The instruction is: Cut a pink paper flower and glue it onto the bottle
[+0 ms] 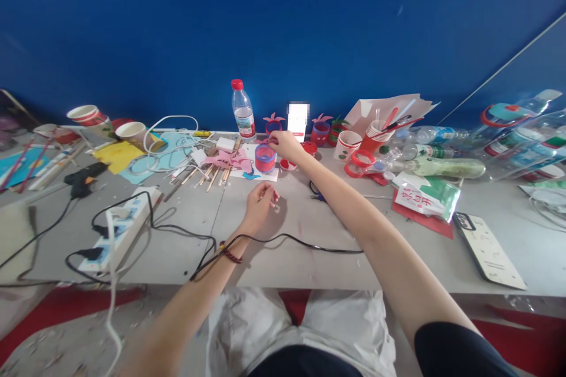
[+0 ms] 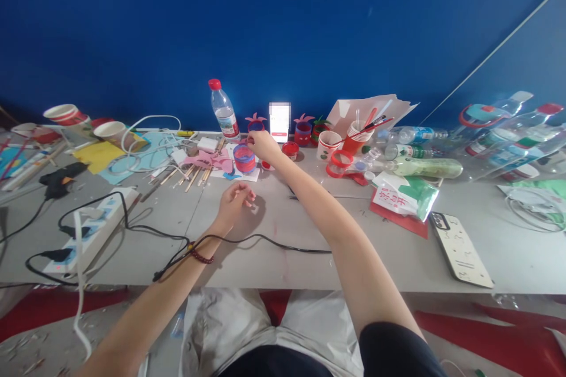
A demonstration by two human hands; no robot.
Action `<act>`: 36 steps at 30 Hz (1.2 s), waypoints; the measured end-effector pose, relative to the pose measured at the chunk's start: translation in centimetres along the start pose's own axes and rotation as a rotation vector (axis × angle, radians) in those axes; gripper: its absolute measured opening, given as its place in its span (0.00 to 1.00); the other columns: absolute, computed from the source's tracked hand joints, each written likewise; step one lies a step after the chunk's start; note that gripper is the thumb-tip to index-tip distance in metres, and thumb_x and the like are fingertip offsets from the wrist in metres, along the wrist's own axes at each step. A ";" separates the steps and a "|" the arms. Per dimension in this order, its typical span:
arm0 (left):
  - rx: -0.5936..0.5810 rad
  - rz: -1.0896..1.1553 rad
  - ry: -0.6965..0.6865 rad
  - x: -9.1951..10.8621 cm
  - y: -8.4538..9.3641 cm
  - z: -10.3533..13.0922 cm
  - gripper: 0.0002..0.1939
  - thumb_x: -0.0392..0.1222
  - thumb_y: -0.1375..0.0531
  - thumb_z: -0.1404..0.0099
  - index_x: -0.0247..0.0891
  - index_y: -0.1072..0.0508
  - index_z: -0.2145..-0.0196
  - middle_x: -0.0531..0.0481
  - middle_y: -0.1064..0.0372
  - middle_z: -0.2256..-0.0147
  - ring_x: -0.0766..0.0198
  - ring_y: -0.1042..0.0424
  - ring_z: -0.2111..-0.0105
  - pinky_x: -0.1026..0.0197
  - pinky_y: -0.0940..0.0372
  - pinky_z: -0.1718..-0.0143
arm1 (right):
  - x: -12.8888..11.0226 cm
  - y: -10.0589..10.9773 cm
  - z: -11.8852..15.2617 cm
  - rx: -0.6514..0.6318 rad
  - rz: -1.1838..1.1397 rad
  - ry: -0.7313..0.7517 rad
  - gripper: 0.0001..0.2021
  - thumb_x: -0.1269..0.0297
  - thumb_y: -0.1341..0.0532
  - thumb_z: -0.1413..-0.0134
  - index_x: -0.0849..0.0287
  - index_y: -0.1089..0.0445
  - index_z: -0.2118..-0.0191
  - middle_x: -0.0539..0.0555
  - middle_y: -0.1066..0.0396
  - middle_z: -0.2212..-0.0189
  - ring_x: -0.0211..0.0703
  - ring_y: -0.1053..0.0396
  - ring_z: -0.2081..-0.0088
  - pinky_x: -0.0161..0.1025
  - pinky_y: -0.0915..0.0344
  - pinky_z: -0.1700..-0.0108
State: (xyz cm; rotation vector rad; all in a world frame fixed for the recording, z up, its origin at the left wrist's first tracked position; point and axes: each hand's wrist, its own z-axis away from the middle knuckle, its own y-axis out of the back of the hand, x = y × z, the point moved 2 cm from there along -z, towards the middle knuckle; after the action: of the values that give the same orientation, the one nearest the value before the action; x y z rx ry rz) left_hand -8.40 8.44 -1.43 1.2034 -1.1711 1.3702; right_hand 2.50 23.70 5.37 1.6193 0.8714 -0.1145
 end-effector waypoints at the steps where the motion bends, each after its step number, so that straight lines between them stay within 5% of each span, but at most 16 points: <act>1: -0.010 -0.008 -0.019 -0.3 -0.1 -0.1 0.15 0.51 0.37 0.44 0.38 0.32 0.77 0.53 0.33 0.77 0.69 0.34 0.77 0.67 0.38 0.77 | 0.0 -0.2 -0.1 -0.002 0.007 -0.009 0.10 0.75 0.44 0.48 0.62 0.26 0.64 0.57 0.25 0.67 0.44 0.32 0.67 0.37 0.40 0.64; 6: -0.143 0.166 0.030 -1.0 -0.2 -0.3 0.20 0.57 0.41 0.37 0.37 0.29 0.74 0.47 0.27 0.72 0.63 0.29 0.73 0.62 0.34 0.71 | 0.1 -0.6 -0.6 -0.003 0.015 -0.037 0.09 0.72 0.43 0.45 0.61 0.26 0.64 0.56 0.24 0.67 0.44 0.32 0.67 0.37 0.39 0.64; 8: -0.262 0.387 0.119 -0.8 -0.3 -0.3 0.24 0.60 0.47 0.34 0.36 0.26 0.65 0.41 0.23 0.62 0.57 0.25 0.62 0.55 0.31 0.60 | 0.0 -0.5 -0.5 -0.005 0.015 -0.042 0.08 0.70 0.43 0.44 0.61 0.26 0.62 0.56 0.24 0.66 0.45 0.31 0.66 0.37 0.37 0.63; 11: -0.416 0.675 0.251 0.1 -0.3 -0.2 0.30 0.62 0.53 0.31 0.36 0.29 0.48 0.37 0.28 0.47 0.50 0.29 0.47 0.47 0.40 0.43 | -0.4 -0.2 0.0 0.030 -0.023 -0.005 0.11 0.68 0.41 0.43 0.62 0.27 0.55 0.59 0.24 0.60 0.47 0.29 0.60 0.40 0.35 0.58; 16: -0.416 0.833 0.317 1.1 -0.1 0.0 0.36 0.63 0.56 0.31 0.32 0.39 0.38 0.32 0.32 0.44 0.47 0.31 0.45 0.42 0.49 0.37 | -1.1 0.6 2.4 0.207 -0.166 0.119 0.11 0.69 0.43 0.41 0.60 0.27 0.55 0.60 0.25 0.53 0.50 0.31 0.50 0.45 0.37 0.46; 22: -0.352 0.822 0.324 1.5 0.0 0.2 0.35 0.63 0.57 0.31 0.35 0.36 0.40 0.37 0.28 0.47 0.50 0.28 0.47 0.46 0.43 0.40 | -3.1 1.8 11.0 0.176 -0.388 0.019 0.12 0.66 0.46 0.39 0.55 0.27 0.56 0.56 0.24 0.60 0.46 0.27 0.59 0.44 0.32 0.54; 28: -0.392 0.684 0.324 1.6 -0.2 0.8 0.36 0.66 0.53 0.35 0.36 0.34 0.41 0.35 0.26 0.52 0.51 0.24 0.55 0.46 0.36 0.47 | -4.9 2.7 22.2 0.124 -0.176 0.152 0.10 0.68 0.41 0.42 0.52 0.28 0.55 0.59 0.25 0.58 0.53 0.29 0.53 0.53 0.34 0.48; 36: -0.385 0.687 0.308 1.1 -0.1 0.3 0.33 0.65 0.50 0.36 0.35 0.29 0.49 0.38 0.24 0.58 0.54 0.23 0.60 0.50 0.32 0.53 | -2.1 -2.0 28.3 0.040 -0.070 0.098 0.11 0.69 0.41 0.40 0.56 0.28 0.53 0.59 0.24 0.59 0.52 0.28 0.58 0.51 0.28 0.56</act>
State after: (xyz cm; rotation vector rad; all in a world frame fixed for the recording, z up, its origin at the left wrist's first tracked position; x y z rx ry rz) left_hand -8.39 8.16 -0.30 0.2957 -1.5999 1.6408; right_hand 10.73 -2.33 -2.57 1.6426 1.0070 -0.1028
